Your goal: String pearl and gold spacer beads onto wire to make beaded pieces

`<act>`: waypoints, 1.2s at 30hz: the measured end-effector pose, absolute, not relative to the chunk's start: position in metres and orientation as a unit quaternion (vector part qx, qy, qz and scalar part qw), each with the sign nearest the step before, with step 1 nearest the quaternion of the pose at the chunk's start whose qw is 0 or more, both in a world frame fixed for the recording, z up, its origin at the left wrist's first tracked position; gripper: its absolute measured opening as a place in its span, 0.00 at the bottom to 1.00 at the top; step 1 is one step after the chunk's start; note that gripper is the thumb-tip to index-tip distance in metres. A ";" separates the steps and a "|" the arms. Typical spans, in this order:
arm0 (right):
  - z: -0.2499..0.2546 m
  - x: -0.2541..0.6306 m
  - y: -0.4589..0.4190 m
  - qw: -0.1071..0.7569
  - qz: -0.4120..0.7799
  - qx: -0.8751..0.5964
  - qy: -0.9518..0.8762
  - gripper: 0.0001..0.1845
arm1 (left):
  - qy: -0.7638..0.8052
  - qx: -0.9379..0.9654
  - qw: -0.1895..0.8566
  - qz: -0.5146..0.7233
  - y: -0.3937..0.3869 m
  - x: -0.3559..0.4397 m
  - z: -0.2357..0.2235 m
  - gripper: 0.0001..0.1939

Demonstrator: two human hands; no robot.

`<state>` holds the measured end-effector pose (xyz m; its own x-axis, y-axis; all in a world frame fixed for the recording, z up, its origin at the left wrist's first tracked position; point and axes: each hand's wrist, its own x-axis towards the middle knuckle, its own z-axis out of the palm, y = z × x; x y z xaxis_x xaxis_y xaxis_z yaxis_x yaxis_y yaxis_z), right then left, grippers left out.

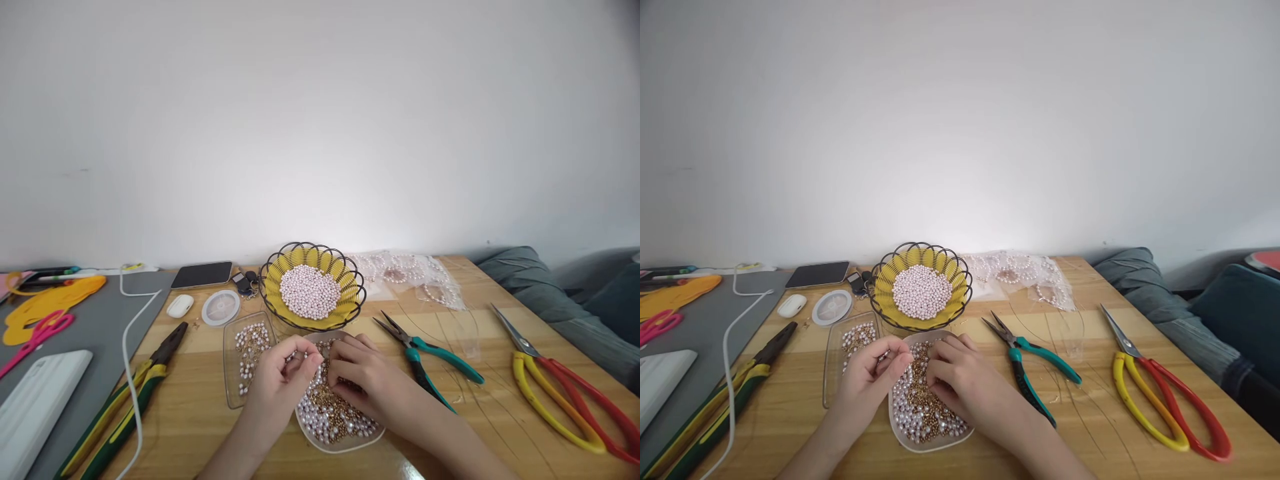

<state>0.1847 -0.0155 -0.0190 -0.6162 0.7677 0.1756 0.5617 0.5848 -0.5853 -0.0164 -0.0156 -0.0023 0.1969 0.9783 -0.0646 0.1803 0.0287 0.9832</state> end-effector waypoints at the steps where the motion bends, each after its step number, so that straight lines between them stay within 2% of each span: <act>1: -0.017 0.185 -0.016 0.214 0.258 -0.385 -0.860 0.09 | 0.499 0.580 0.514 0.389 -0.015 -0.017 -0.002 0.15; 5: -0.009 0.188 -0.017 0.262 0.360 -0.385 -0.809 0.08 | 0.493 0.586 0.518 0.382 -0.016 -0.017 -0.004 0.15; 11: -0.010 0.189 -0.017 0.371 0.553 -0.410 -0.624 0.04 | 0.466 0.599 0.539 0.366 -0.014 -0.018 -0.010 0.16; 14: -0.009 0.190 -0.016 0.419 0.609 -0.377 -0.558 0.07 | 0.455 0.608 0.541 0.361 -0.014 -0.018 -0.011 0.16; 26: -0.009 0.197 -0.011 0.482 0.630 -0.355 -0.494 0.06 | 0.444 0.655 0.529 0.305 -0.014 -0.016 -0.008 0.12; 36: -0.009 0.193 -0.012 0.505 0.598 -0.365 -0.504 0.01 | 0.439 0.672 0.534 0.266 -0.018 -0.013 -0.004 0.10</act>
